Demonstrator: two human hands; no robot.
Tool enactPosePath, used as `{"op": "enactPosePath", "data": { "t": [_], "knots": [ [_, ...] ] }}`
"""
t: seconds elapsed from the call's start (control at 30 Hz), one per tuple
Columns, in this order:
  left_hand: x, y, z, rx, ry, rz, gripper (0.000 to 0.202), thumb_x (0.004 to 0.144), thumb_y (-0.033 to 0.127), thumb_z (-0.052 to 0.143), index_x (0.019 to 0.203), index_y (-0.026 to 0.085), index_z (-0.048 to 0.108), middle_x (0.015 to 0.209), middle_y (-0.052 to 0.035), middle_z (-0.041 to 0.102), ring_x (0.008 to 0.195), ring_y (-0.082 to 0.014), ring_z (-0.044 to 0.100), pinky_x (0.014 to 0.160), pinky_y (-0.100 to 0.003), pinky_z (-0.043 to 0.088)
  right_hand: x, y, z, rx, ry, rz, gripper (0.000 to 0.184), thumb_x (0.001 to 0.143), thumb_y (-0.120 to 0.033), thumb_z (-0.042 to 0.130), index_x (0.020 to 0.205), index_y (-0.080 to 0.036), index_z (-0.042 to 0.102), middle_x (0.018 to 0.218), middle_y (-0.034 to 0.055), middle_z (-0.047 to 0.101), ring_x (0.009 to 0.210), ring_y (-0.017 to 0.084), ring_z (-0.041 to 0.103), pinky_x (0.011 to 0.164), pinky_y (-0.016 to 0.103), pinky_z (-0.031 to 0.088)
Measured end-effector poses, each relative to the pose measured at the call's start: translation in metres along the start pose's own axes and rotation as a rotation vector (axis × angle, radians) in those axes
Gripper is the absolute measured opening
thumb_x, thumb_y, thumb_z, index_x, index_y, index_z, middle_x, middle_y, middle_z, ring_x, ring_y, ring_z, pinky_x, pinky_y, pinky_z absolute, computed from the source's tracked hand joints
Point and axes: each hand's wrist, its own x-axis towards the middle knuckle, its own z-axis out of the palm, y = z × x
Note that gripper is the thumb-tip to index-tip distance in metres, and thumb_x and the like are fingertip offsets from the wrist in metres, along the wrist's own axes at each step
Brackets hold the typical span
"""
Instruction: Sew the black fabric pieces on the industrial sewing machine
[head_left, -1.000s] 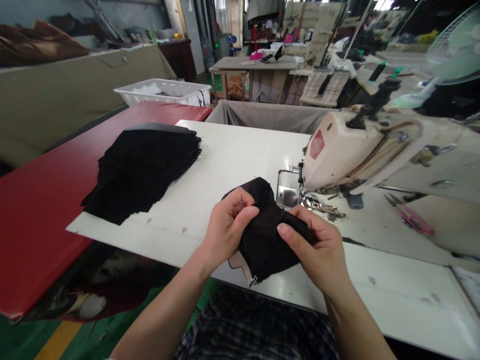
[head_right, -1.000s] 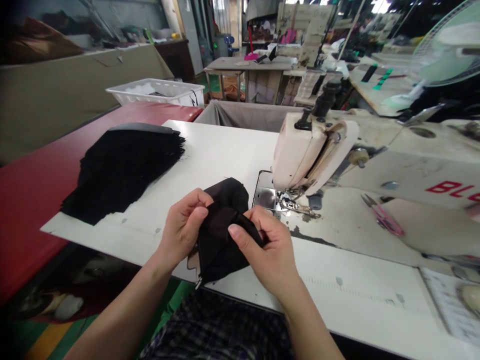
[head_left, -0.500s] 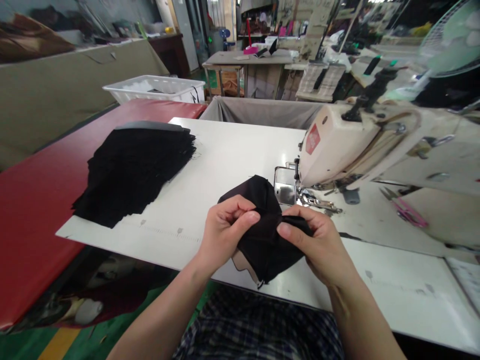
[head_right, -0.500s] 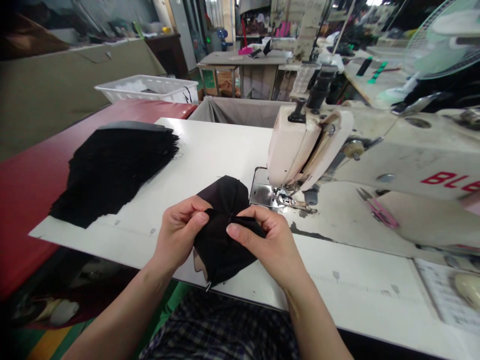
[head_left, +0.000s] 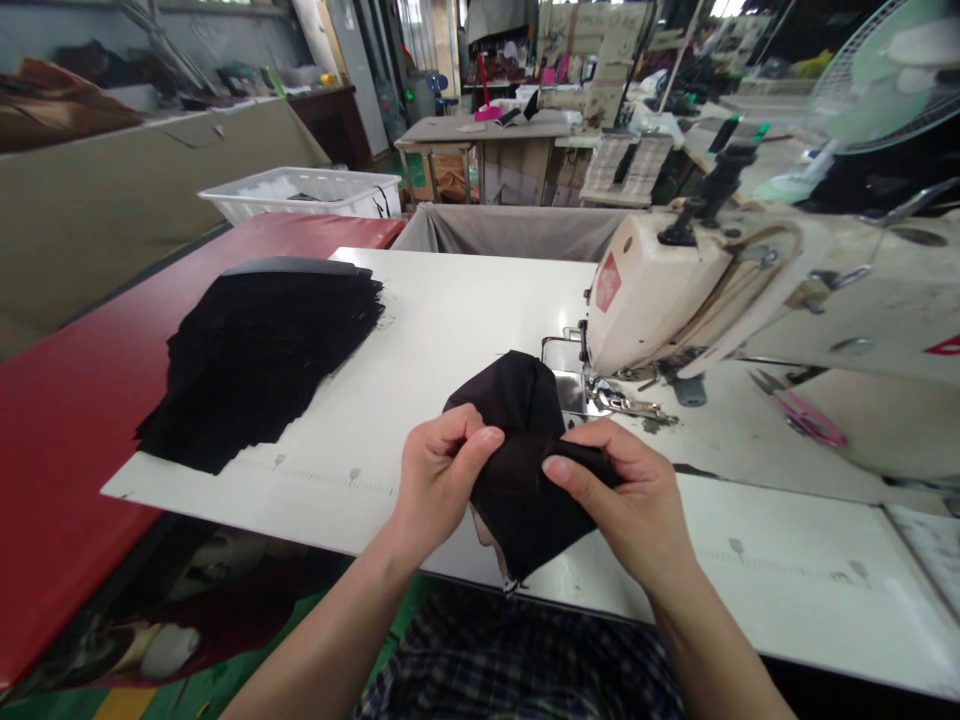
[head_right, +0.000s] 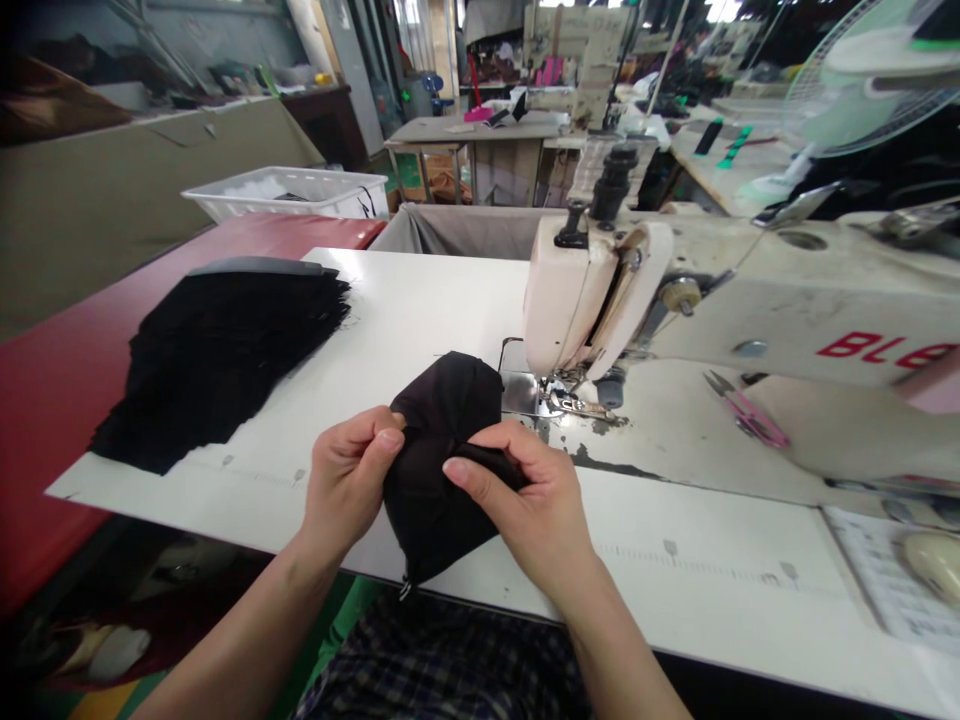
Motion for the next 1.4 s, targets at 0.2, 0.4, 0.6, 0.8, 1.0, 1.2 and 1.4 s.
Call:
{"op": "enactPosePath", "data": {
  "t": [0.2,0.4,0.6,0.8,1.0,1.2,1.4],
  "knots": [
    [0.004,0.002,-0.008,-0.017,-0.191,-0.041,0.026,0.077,0.036,0.074,0.069,0.016,0.059,0.063,0.0023,0.055,0.058,-0.0086,0.048,0.052,-0.020,0.036,-0.003,0.002,0.000,0.033,0.049,0.058,0.011,0.073,-0.033,0.075,0.071,-0.023,0.073,0.058,-0.0023,0.066,0.049,0.011,0.056,0.044,0.020,0.045],
    [0.003,0.009,-0.009,-0.010,-0.270,-0.215,0.023,0.083,0.031,0.066,0.068,0.015,0.062,0.063,0.0028,0.056,0.059,-0.0075,0.049,0.053,-0.017,0.037,-0.006,0.003,0.001,-0.003,0.081,0.009,0.007,0.073,-0.027,0.076,0.079,-0.025,0.076,0.074,-0.0016,0.075,0.063,0.014,0.069,0.060,0.022,0.057],
    [-0.008,0.013,-0.006,0.193,-0.202,-0.187,0.024,0.091,0.030,0.052,0.073,0.016,0.059,0.070,0.0016,0.056,0.069,-0.0102,0.051,0.063,-0.020,0.039,-0.009,0.003,0.001,-0.087,0.117,-0.104,0.008,0.074,-0.023,0.076,0.080,-0.028,0.075,0.074,-0.0062,0.075,0.062,0.010,0.068,0.061,0.016,0.055],
    [-0.026,0.006,0.003,0.396,-0.037,-0.115,0.020,0.095,0.027,0.046,0.085,0.019,0.061,0.080,0.0013,0.063,0.075,-0.0112,0.056,0.068,-0.019,0.042,-0.008,0.007,0.000,-0.178,0.148,-0.211,0.005,0.077,-0.022,0.074,0.081,-0.025,0.073,0.071,-0.0047,0.072,0.060,0.010,0.064,0.056,0.019,0.051],
    [0.012,0.046,-0.034,0.823,-0.297,0.274,0.027,0.097,0.030,0.040,0.085,0.020,0.063,0.069,0.0019,0.062,0.056,-0.0100,0.053,0.052,-0.022,0.035,-0.025,0.010,0.036,-0.325,0.289,-0.404,0.005,0.086,-0.018,0.061,0.087,-0.022,0.060,0.074,-0.0008,0.069,0.061,0.012,0.064,0.056,0.022,0.050],
    [0.098,-0.004,-0.020,0.630,-0.936,0.257,0.016,0.086,0.029,0.059,0.077,0.017,0.067,0.075,0.0002,0.064,0.071,-0.0113,0.058,0.067,-0.020,0.040,-0.037,0.029,0.062,0.268,0.024,0.230,0.008,0.096,-0.031,0.041,0.097,-0.024,0.040,0.066,-0.0030,0.062,0.045,0.013,0.058,0.039,0.023,0.046],
    [0.109,-0.090,0.061,0.462,-0.887,0.103,0.017,0.076,0.031,0.071,0.075,0.015,0.067,0.074,0.0009,0.065,0.070,-0.0105,0.057,0.064,-0.019,0.039,-0.019,0.055,-0.021,-0.812,-0.083,-0.217,0.025,0.088,-0.020,0.054,0.111,-0.013,0.057,0.096,0.0149,0.068,0.090,0.032,0.066,0.077,0.053,0.056]
  ]
}}
